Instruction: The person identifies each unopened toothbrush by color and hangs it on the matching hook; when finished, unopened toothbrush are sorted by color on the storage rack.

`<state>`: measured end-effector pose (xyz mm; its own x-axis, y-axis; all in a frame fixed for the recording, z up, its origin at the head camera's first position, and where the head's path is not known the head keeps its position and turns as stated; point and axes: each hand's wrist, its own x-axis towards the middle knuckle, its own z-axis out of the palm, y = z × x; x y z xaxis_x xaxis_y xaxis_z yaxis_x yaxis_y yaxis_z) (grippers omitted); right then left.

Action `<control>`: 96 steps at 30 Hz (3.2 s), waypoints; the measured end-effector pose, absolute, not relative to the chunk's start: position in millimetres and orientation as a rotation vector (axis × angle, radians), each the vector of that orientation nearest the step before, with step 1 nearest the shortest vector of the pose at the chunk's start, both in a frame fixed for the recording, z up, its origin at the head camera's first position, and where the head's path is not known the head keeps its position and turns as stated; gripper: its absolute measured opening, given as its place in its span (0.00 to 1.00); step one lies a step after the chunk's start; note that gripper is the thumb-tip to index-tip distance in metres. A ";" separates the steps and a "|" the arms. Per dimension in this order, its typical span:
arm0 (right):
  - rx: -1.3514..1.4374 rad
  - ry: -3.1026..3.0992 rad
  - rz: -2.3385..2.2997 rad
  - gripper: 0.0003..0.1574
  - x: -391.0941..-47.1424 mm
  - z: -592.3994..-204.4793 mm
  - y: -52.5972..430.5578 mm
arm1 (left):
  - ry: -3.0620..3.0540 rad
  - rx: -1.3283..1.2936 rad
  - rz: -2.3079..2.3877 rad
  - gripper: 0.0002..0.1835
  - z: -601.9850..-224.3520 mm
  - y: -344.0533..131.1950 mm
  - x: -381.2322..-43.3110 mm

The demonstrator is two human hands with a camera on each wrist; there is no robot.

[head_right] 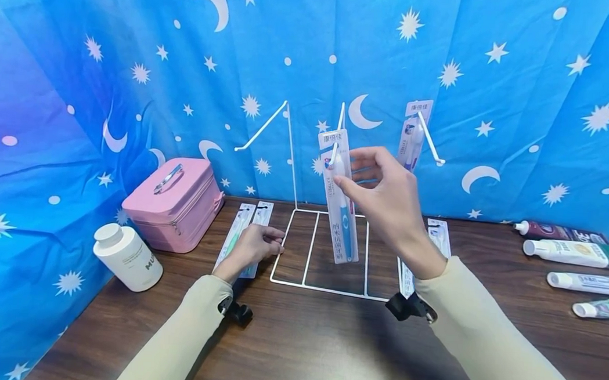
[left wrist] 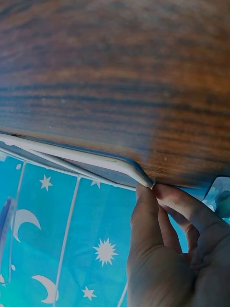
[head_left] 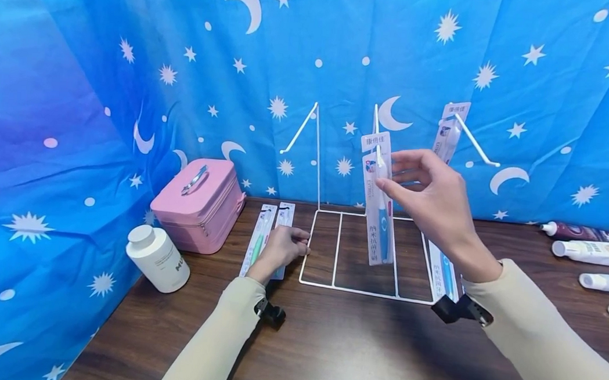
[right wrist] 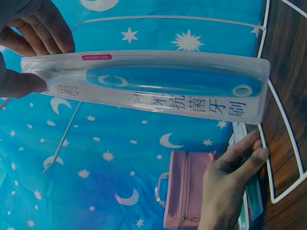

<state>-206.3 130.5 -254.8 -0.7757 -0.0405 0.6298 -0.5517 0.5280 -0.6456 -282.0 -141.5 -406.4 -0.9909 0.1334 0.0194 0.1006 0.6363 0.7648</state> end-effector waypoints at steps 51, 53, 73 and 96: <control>0.441 -2.244 1.148 0.31 -279.6 -280.1 153.6 | 2.818 0.206 1.298 0.15 -406.7 -141.4 -282.3; 0.456 -2.260 1.118 0.31 -273.0 -285.4 161.5 | 2.824 0.217 1.298 0.15 -406.6 -141.2 -282.6; 0.233 -2.449 0.930 0.29 -239.2 -342.4 272.3 | 2.839 0.265 1.321 0.15 -408.6 -142.3 -285.3; -0.070 -2.932 1.072 0.53 -273.0 -394.5 321.4 | 2.807 0.249 1.337 0.15 -407.3 -142.7 -282.4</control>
